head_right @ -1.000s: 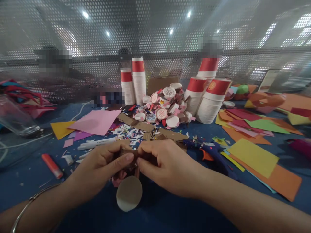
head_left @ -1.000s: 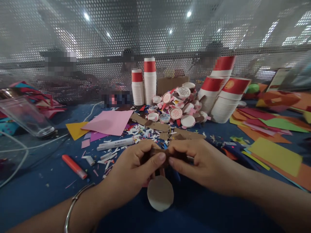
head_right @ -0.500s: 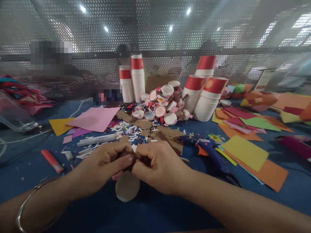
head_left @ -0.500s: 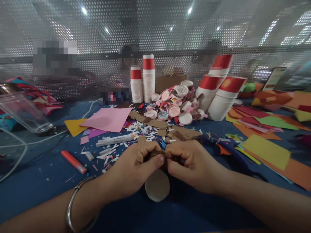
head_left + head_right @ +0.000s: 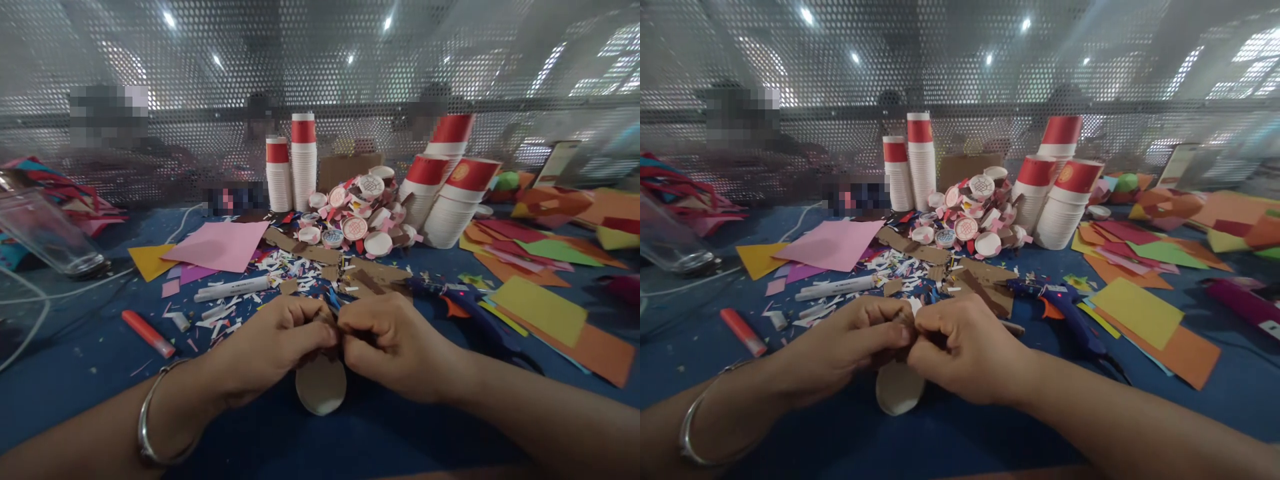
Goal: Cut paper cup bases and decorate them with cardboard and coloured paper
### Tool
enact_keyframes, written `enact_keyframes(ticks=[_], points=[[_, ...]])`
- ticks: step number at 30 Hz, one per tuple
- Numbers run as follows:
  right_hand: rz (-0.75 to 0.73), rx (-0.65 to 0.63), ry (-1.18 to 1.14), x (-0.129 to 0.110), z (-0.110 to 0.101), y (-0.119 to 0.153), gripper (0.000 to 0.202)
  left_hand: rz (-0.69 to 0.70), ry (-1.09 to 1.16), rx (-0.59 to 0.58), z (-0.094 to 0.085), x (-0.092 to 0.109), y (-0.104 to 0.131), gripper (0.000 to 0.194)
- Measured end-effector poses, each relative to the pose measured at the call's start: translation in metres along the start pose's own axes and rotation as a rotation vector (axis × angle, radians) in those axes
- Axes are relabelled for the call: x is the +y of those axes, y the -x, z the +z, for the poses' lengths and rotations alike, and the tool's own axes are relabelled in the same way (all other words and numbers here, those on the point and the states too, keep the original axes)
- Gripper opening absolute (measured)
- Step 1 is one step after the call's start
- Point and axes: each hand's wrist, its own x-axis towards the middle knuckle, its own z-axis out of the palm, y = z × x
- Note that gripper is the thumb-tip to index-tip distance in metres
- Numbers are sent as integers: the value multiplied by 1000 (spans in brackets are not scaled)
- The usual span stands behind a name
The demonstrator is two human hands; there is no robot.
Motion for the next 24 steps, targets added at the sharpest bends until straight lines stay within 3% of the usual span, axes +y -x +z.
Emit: enact_keyframes(ticks=[3,7,11,15,18,24], points=[[-17,-19,-5,-1,-2,0,24,-36,36,15,2,2,0,17],[9,-79,24,-1,-5,-1,22,10,-126,19,-1,5,1,16],[-59,-104,60,1,-1,-1,19,36,-223,-8,-4,6,2,18],[-183,-63,79,4,3,0,23,-37,-161,-48,1,4,4,13],[-184,-17,112,7,-3,0,26,-73,-81,-100,4,4,6,13],[103,164,142,14,-27,-4,31,41,-45,163,-8,3,1,28]])
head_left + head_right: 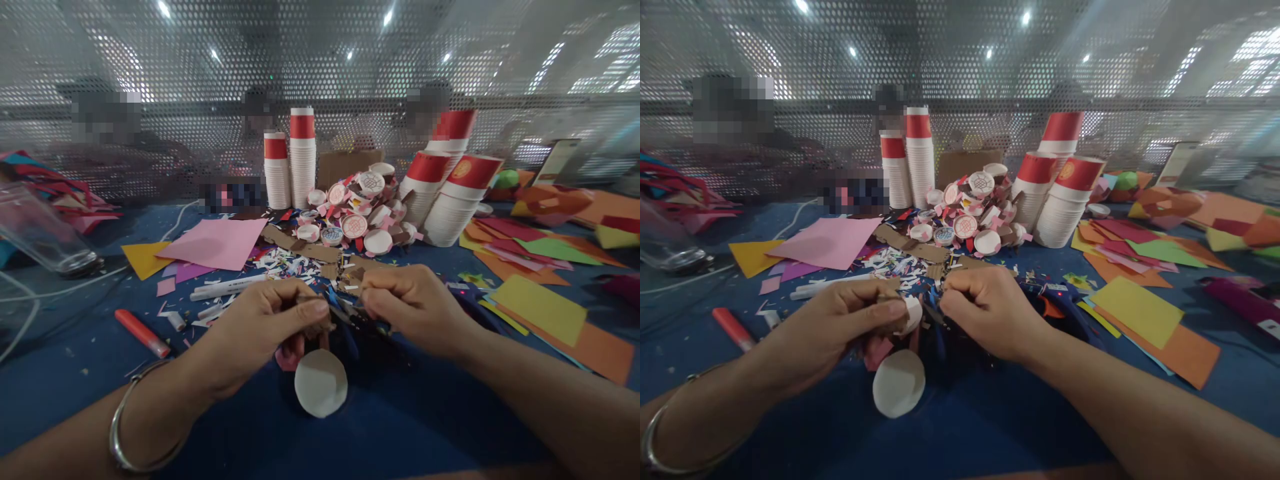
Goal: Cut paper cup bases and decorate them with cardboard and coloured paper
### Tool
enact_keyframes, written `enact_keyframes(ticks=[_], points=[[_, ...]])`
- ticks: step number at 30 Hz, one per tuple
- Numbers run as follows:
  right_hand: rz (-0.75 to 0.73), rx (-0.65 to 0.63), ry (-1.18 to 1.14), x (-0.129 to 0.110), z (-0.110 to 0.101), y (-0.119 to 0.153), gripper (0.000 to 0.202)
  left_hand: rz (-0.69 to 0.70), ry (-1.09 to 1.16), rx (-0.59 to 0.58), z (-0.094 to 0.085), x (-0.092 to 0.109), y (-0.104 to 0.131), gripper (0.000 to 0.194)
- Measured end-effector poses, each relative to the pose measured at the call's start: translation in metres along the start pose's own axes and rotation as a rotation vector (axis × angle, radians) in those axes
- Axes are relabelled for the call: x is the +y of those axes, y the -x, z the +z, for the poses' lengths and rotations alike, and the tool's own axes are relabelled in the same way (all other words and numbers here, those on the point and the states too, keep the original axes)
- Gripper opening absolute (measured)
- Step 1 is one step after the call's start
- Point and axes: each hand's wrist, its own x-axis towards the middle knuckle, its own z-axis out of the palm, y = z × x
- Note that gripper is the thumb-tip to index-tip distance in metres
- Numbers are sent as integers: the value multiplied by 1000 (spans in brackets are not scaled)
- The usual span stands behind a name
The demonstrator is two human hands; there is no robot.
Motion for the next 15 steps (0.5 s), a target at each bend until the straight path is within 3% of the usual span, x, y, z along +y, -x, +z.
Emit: enact_keyframes(ticks=[4,10,15], points=[[112,-10,25,8,-3,-4,33,30,23,89,-6,-1,-5,25],[183,54,40,13,-2,-8,29,38,54,86,-6,-4,-5,25],[200,26,50,11,0,-7,37,53,37,90,-6,-7,-6,22]])
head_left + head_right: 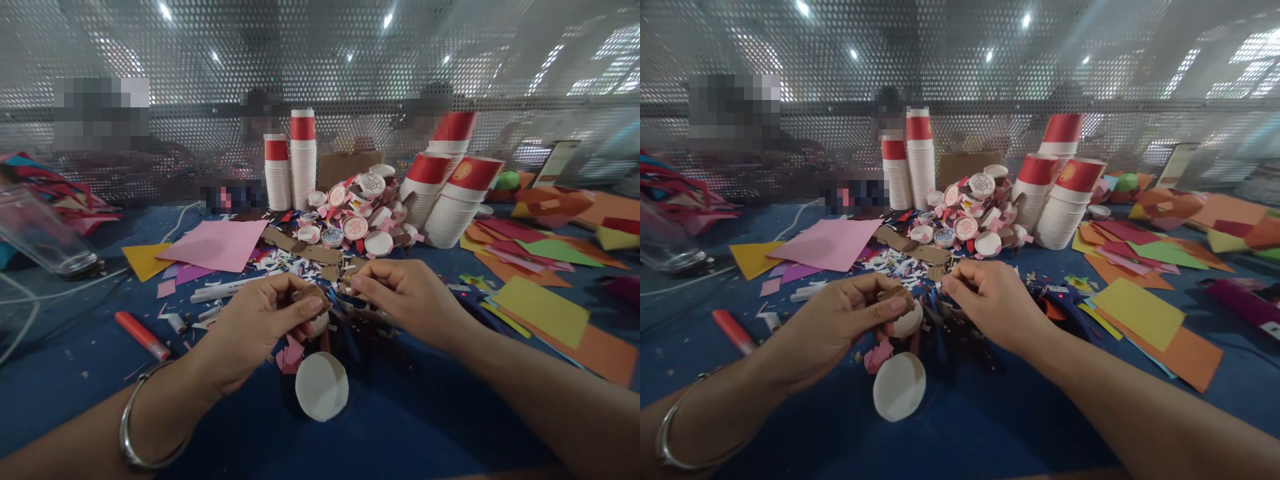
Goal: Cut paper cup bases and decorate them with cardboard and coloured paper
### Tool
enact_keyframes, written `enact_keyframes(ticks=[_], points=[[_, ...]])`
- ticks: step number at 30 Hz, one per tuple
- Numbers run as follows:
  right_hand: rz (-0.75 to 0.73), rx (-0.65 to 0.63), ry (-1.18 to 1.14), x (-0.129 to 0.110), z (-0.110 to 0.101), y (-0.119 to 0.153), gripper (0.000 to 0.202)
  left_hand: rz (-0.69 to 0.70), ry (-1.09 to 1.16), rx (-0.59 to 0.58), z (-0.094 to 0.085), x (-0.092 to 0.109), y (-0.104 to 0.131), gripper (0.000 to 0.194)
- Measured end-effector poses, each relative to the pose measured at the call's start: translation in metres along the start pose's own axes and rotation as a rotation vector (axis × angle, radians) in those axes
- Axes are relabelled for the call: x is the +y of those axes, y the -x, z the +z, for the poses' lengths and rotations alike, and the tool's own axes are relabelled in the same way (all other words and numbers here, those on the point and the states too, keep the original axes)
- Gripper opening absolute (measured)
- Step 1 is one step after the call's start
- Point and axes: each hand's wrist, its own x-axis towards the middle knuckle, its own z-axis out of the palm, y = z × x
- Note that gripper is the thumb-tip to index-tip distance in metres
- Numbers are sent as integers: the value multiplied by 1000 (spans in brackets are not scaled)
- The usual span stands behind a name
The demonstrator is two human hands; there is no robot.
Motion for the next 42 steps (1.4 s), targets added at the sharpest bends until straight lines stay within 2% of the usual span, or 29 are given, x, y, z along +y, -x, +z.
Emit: enact_keyframes(ticks=[7,12,18,23,28,31,35,42], points=[[-87,-171,-151,-11,6,6,30,2,-37,-56,3,-2,0,23],[-82,-259,-160,-16,8,9,26,66,-75,-67,4,-4,1,26],[-90,-263,-139,-19,9,11,23,83,-302,-61,7,1,5,14],[-85,-284,-117,-21,9,11,22,190,-546,10,8,3,11,8],[-91,-295,-151,-23,10,11,16,237,-589,59,8,1,11,8],[-87,-292,-126,-24,10,11,16,293,-710,75,8,1,10,11],[-112,-285,-84,-25,12,11,17,299,-880,66,7,1,11,19],[-192,-239,-108,-23,16,12,17,360,-911,71,7,1,11,19]])
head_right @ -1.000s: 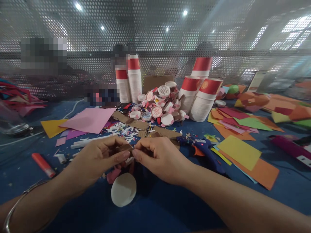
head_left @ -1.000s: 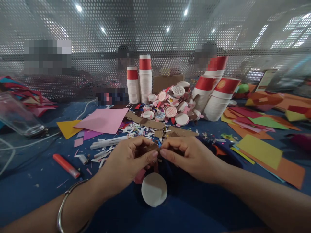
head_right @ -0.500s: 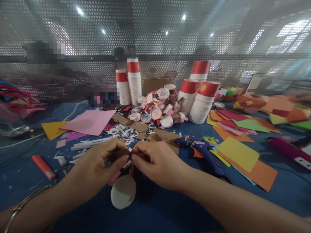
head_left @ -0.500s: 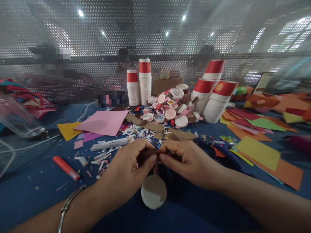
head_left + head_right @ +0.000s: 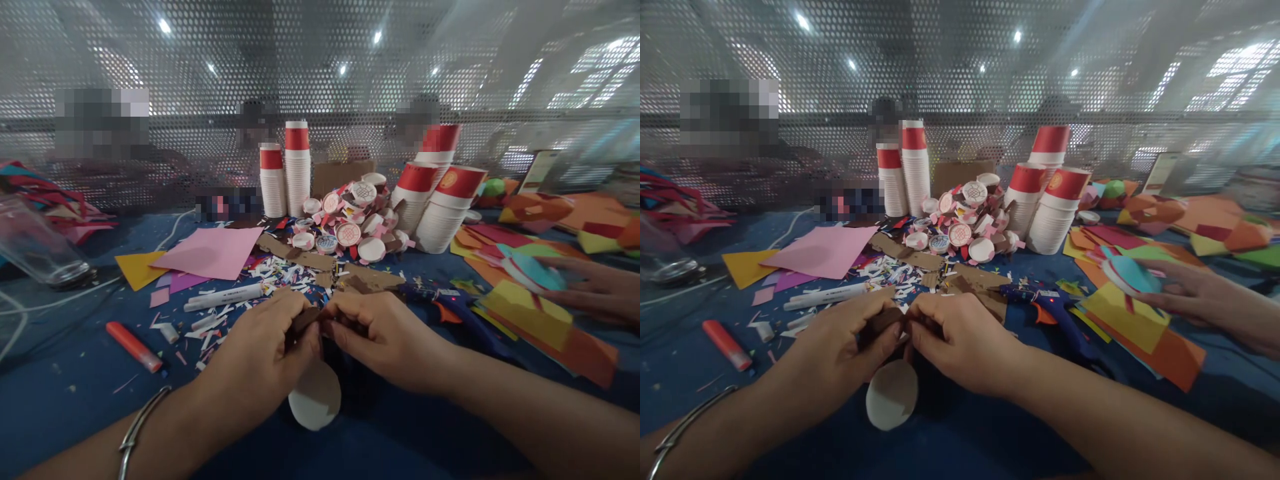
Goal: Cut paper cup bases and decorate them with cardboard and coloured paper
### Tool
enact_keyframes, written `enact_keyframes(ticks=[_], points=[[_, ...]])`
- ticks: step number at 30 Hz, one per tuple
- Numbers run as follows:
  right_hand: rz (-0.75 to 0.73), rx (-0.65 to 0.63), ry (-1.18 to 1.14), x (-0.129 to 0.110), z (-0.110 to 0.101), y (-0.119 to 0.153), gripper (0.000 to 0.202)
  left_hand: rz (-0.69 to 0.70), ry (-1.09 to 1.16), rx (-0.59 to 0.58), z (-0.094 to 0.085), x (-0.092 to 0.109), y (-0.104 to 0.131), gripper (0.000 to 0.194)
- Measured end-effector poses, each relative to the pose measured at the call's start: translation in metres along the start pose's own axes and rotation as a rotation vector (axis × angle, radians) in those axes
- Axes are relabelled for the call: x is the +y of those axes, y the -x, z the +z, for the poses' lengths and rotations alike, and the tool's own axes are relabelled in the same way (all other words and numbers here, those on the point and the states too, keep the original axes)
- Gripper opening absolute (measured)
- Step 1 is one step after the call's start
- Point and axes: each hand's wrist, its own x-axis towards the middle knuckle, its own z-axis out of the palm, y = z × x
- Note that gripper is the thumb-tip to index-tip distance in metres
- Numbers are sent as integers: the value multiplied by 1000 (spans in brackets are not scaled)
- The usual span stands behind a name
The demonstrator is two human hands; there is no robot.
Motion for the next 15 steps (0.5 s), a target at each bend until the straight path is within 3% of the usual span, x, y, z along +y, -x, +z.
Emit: enact_keyframes(ticks=[15], points=[[-46,40,30,0,-2,0,14,35,-40,50,-1,4,1,21]])
